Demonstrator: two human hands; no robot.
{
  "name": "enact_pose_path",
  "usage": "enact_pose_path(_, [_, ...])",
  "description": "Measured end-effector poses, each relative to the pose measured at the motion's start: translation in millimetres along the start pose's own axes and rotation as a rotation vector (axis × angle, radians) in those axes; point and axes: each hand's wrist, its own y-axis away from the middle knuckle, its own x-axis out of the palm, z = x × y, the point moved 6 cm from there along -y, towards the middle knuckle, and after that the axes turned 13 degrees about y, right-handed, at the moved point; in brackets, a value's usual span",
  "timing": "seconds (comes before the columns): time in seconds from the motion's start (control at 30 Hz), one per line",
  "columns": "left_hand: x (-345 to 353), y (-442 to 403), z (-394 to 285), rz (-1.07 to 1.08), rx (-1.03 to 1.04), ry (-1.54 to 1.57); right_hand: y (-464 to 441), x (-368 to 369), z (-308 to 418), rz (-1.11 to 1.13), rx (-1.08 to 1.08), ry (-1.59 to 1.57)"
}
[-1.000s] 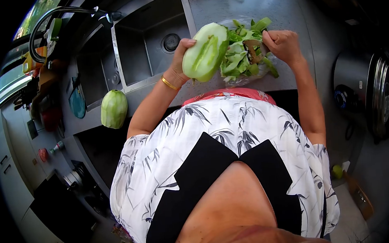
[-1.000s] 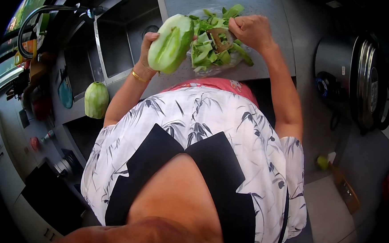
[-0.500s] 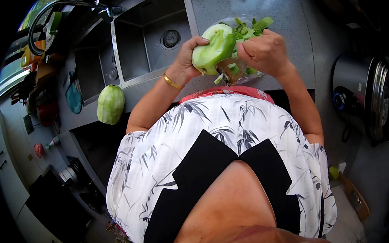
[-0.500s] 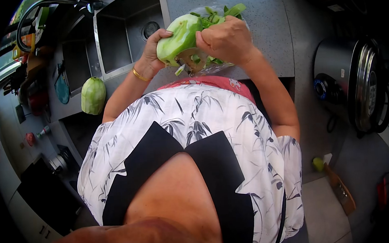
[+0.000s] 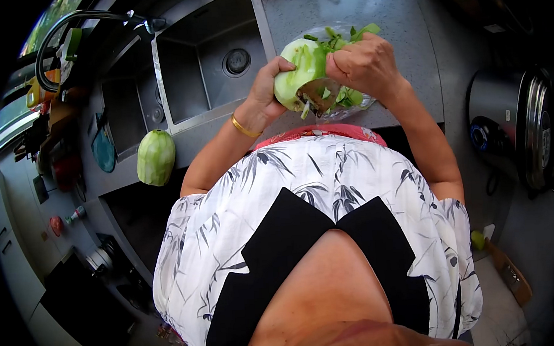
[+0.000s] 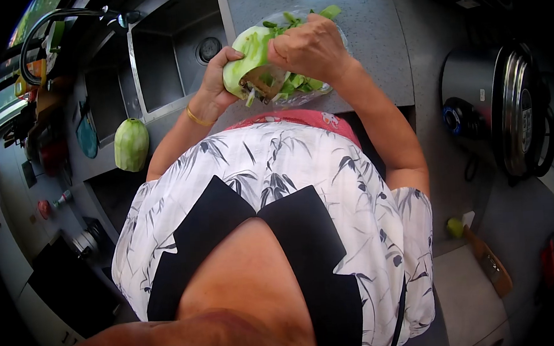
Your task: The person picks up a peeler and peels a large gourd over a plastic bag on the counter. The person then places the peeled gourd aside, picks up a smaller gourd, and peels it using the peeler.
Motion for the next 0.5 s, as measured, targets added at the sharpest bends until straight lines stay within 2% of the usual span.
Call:
enact_pose_path(0.17, [7, 7, -2, 0.117, -0.084, -0.045, 5, 10, -31, -0.024, 0.039, -0.093])
enact_pose_path(0.3, [10, 11, -1, 0.251, -0.190, 0.036, 33, 32, -81, 0.063, 0.194, -0.006])
enact_pose_path(0.4, [6, 6, -3, 0.275, -0.216, 0.063, 37, 28, -86, 0.063, 0.272, -0.060])
enact_pose_path(0.5, [6, 1, -2, 0.246, -0.208, 0.074, 27, 12, -67, 0.060, 0.197, -0.067])
